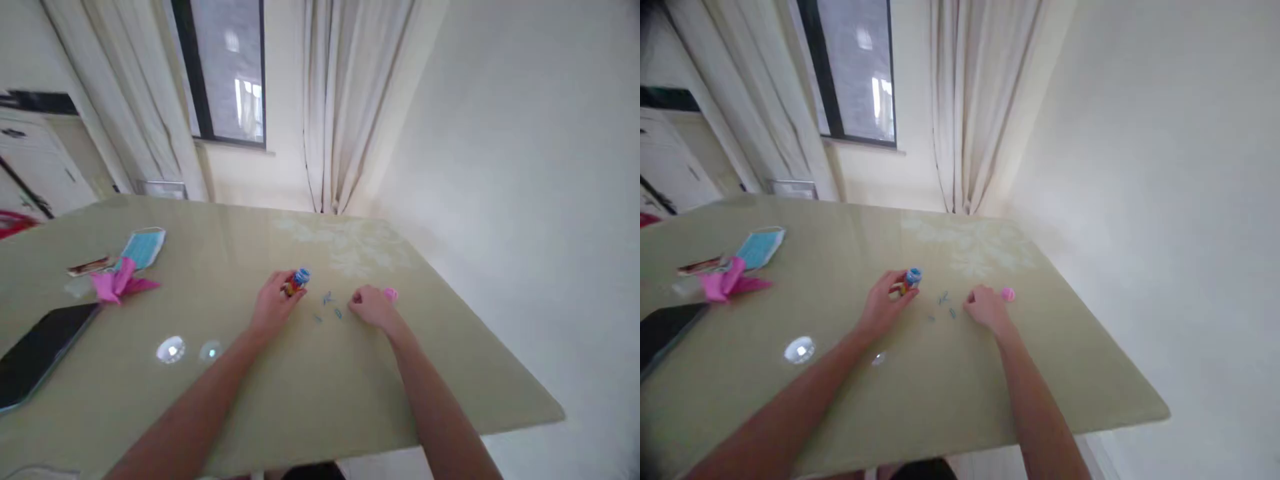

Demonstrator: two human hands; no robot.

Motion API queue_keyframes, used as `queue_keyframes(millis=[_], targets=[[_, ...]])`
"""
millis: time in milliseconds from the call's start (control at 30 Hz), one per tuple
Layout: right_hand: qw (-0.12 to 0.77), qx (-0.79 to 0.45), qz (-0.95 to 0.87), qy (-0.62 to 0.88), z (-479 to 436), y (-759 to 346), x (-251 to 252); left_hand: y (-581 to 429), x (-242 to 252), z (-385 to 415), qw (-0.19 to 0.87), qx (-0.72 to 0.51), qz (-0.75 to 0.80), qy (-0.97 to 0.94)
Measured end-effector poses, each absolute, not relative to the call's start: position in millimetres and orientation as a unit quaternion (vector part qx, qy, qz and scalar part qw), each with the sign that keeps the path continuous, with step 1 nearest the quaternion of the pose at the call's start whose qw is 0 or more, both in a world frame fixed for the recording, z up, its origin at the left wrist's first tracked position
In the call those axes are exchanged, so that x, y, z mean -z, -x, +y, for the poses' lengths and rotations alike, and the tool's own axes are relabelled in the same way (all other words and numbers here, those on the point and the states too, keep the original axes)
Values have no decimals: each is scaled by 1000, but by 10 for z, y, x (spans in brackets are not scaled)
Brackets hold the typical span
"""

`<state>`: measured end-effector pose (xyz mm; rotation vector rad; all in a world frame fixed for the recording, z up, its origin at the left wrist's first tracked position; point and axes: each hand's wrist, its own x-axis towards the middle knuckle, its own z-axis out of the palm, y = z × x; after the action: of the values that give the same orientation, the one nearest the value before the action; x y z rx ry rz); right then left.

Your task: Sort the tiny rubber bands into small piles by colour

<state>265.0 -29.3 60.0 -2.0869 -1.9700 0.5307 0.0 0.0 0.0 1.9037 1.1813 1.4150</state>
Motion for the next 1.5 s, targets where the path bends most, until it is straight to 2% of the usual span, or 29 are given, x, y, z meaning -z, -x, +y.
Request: queue_keyframes(millis=[433, 633, 900, 1033, 1233, 1500], targets=[[124, -198, -686, 690, -401, -2394, -452, 32, -39, -21, 112, -478, 440, -752], [167, -176, -656, 714, -333, -2338, -501, 21, -44, -13, 105, -468, 444, -757], [177, -198, -680, 683, -332, -2102, -428, 14, -42, -33, 99, -469, 435, -762], [224, -228, -696, 644, -254, -2120, -582, 18, -18, -23, 83, -463, 435, -768], [411, -324, -682, 511, -93, -2011, -838, 31, 13, -17, 68, -456, 421, -781], [374, -229, -747, 499, -195, -1982, -908, 18, -2, -54, 85, -451, 420, -783]])
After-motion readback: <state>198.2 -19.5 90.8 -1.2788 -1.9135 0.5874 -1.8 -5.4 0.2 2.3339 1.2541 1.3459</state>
